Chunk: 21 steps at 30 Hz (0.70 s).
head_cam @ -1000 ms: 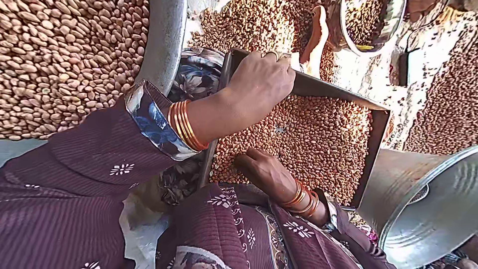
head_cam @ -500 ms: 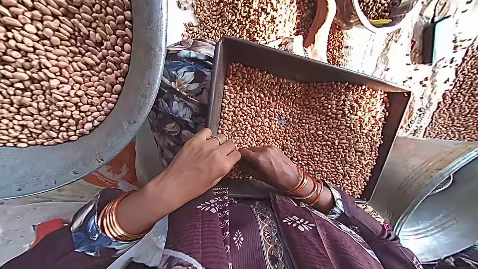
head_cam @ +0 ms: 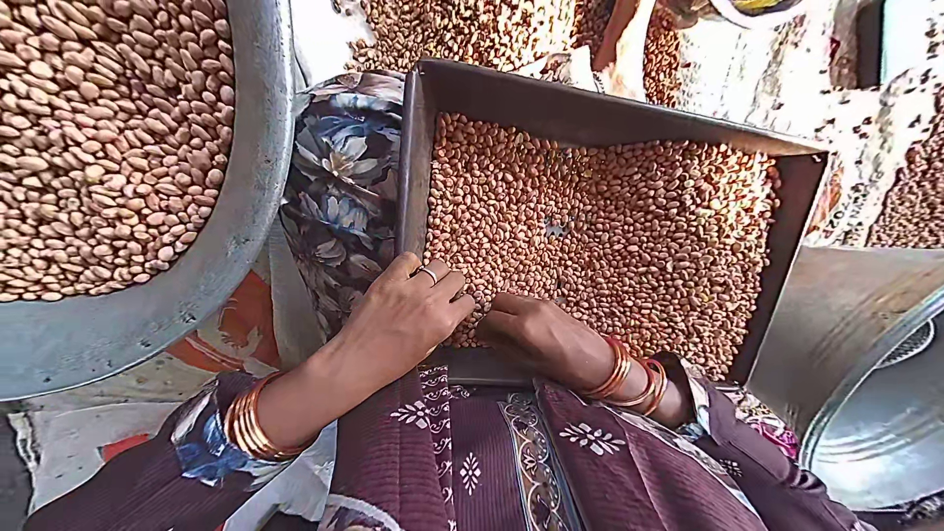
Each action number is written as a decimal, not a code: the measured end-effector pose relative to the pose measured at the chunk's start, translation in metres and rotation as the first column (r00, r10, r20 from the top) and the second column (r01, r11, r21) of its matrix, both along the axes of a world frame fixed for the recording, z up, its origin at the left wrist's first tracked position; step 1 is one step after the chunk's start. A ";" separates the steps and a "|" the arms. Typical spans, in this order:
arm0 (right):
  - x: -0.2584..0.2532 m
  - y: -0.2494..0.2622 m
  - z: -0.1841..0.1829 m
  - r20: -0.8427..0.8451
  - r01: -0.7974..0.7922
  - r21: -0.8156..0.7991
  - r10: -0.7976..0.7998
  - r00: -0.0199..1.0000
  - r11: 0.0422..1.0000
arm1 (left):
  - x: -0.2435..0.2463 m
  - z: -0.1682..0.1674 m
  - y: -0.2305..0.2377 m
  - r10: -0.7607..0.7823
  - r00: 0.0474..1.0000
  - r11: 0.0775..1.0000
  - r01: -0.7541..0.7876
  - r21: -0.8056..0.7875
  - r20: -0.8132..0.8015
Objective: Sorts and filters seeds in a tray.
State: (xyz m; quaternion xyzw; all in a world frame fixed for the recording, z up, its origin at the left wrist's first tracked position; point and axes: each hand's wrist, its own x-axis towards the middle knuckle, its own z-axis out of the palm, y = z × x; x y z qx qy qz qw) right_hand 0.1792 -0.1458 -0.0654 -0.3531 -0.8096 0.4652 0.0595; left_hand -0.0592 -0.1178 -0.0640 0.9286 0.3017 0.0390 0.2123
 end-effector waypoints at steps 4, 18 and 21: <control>-0.001 -0.002 0.000 0.040 -0.022 0.035 0.021 0.999 0.999 | 0.000 0.002 -0.002 -0.031 0.999 1.000 0.030 -0.004 -0.042; 0.010 0.010 0.009 -0.007 0.170 -0.128 -0.173 0.985 0.977 | 0.005 0.004 -0.010 0.042 0.992 0.999 -0.038 -0.039 0.121; 0.005 0.005 0.004 -0.003 0.183 -0.054 -0.184 0.983 0.982 | 0.009 0.003 -0.017 0.017 0.995 0.998 -0.011 -0.065 0.100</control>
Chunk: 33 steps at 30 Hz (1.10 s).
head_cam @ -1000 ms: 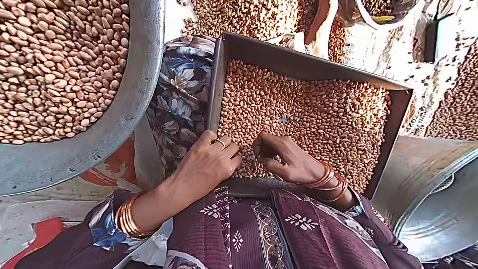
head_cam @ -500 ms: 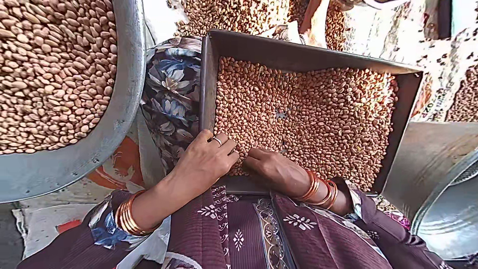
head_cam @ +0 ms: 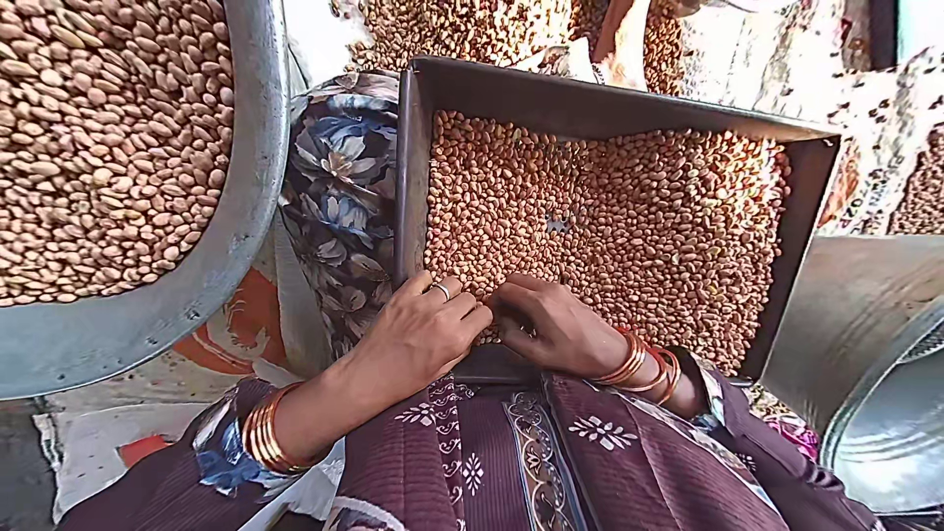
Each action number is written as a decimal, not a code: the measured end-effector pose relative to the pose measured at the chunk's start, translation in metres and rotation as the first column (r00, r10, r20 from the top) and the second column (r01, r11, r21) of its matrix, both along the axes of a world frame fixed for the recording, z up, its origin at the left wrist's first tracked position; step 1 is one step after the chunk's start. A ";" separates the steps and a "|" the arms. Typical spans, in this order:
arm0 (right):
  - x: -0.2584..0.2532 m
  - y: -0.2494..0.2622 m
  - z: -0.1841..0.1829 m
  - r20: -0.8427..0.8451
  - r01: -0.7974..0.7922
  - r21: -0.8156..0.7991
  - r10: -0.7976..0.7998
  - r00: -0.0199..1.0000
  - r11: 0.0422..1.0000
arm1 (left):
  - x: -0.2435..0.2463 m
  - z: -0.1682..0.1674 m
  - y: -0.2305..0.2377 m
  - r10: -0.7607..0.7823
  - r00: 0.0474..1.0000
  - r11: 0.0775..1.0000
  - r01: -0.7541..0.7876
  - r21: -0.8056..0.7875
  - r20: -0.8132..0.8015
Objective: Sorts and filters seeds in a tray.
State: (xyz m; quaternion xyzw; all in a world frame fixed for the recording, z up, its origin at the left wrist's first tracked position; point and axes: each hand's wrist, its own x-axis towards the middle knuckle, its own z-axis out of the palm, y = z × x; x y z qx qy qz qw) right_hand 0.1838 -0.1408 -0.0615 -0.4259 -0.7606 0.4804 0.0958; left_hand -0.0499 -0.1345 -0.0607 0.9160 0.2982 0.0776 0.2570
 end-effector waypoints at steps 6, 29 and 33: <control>-0.012 -0.011 -0.009 0.219 -0.101 0.269 0.041 0.975 0.958 | 0.003 -0.003 -0.007 0.009 0.988 0.998 0.000 0.059 -0.156; 0.003 0.006 -0.001 0.035 0.052 0.050 -0.054 0.998 0.997 | 0.001 0.019 0.020 0.502 0.851 0.527 -0.161 -0.834 0.153; 0.005 0.001 0.005 0.017 -0.014 -0.064 0.015 1.000 0.998 | 0.009 0.009 0.001 0.135 0.990 0.890 -0.107 -0.443 0.031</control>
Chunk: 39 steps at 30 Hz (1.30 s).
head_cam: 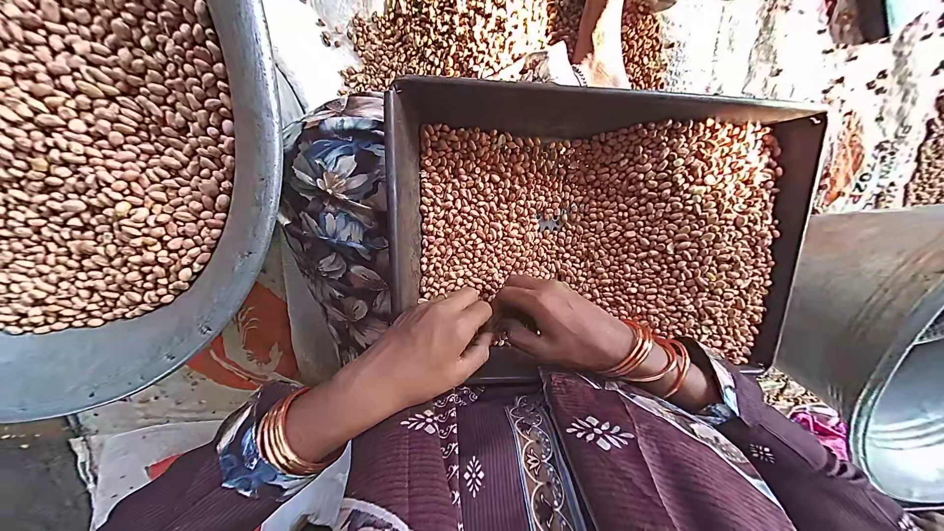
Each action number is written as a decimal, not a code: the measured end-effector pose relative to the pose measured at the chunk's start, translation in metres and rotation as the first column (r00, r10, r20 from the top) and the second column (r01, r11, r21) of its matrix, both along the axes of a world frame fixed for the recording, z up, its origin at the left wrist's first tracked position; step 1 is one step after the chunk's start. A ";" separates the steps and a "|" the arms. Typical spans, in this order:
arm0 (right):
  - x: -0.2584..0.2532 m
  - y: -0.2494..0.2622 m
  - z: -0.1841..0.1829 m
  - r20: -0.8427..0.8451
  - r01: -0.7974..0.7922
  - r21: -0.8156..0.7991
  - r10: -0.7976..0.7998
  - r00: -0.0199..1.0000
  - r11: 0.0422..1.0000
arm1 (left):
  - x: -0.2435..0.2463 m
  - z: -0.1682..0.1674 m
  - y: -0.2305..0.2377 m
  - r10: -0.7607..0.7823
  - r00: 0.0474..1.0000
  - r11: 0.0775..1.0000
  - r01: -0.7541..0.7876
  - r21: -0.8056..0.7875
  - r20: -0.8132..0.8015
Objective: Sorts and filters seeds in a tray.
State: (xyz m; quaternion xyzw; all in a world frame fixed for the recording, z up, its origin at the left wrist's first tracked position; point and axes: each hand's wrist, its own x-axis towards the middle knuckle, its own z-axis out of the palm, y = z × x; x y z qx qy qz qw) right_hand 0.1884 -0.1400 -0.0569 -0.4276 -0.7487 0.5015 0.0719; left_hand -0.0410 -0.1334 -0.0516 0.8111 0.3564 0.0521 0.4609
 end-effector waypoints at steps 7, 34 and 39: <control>-0.015 -0.024 -0.010 0.203 -0.140 0.293 0.082 0.976 0.946 | 0.007 -0.014 -0.023 -0.034 0.971 0.941 0.110 0.319 -0.236; -0.021 -0.002 0.045 0.025 0.167 0.423 -0.195 0.980 0.891 | 0.007 0.012 0.023 0.550 0.831 0.571 -0.300 -0.764 0.086; -0.026 -0.005 0.055 0.128 0.047 0.552 -0.140 0.982 0.833 | 0.034 0.018 0.023 0.814 0.539 -0.030 -0.338 -0.941 -0.219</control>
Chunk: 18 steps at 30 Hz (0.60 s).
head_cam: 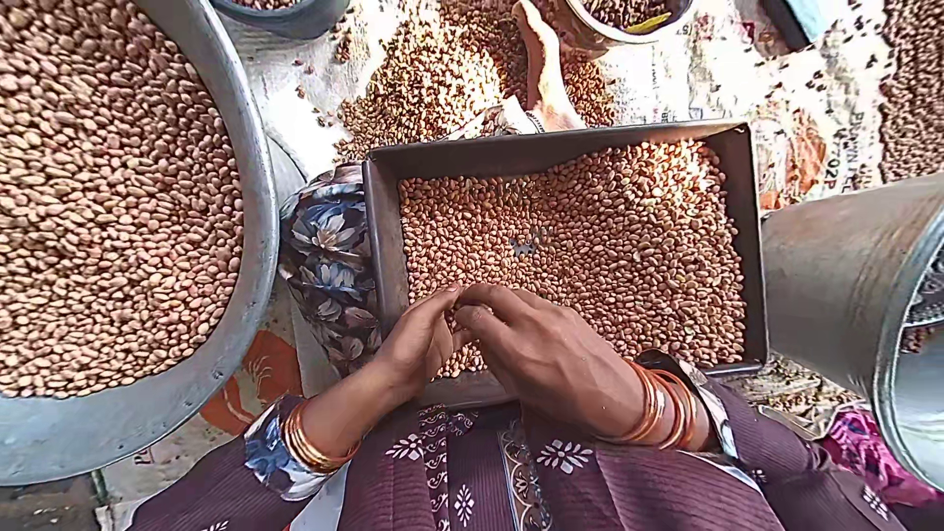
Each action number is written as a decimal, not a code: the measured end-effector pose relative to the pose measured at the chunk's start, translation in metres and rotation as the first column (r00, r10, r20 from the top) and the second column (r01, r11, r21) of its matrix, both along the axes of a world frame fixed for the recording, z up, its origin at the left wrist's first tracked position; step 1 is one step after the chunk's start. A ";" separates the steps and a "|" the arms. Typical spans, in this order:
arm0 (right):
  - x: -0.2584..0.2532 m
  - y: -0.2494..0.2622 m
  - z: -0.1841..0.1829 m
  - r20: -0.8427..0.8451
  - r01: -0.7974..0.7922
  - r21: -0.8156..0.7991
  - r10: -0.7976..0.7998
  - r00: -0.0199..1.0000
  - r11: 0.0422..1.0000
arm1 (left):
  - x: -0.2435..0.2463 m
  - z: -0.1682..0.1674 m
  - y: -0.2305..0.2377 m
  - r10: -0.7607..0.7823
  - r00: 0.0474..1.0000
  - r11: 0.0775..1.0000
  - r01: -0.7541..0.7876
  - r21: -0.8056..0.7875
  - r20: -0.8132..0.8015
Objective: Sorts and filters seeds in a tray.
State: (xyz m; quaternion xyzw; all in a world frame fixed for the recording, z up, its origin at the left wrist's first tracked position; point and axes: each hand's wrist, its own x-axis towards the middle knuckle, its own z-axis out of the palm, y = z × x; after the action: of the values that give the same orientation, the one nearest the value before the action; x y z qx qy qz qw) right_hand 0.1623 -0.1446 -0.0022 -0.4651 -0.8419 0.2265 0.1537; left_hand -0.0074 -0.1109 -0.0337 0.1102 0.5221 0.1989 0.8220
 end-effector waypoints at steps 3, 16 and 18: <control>0.034 0.018 0.004 0.115 0.128 0.016 -0.129 0.985 0.992 | 0.006 0.003 0.017 0.029 1.000 0.994 -0.030 -0.109 -0.011; 0.070 0.077 -0.024 0.499 0.476 -0.108 -0.367 0.785 0.873 | 0.024 0.054 0.177 0.121 0.733 0.186 0.646 0.740 -0.670; 0.052 0.083 -0.042 0.394 0.368 -0.214 -0.265 0.880 0.905 | 0.025 0.043 0.177 0.085 0.737 0.150 0.655 0.740 -0.670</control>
State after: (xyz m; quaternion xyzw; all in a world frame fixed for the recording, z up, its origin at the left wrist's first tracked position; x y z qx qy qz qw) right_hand 0.2139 -0.0617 -0.0446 -0.6477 -0.7262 0.2279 -0.0340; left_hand 0.0173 0.0660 0.0093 0.7518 0.4642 0.2606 0.3891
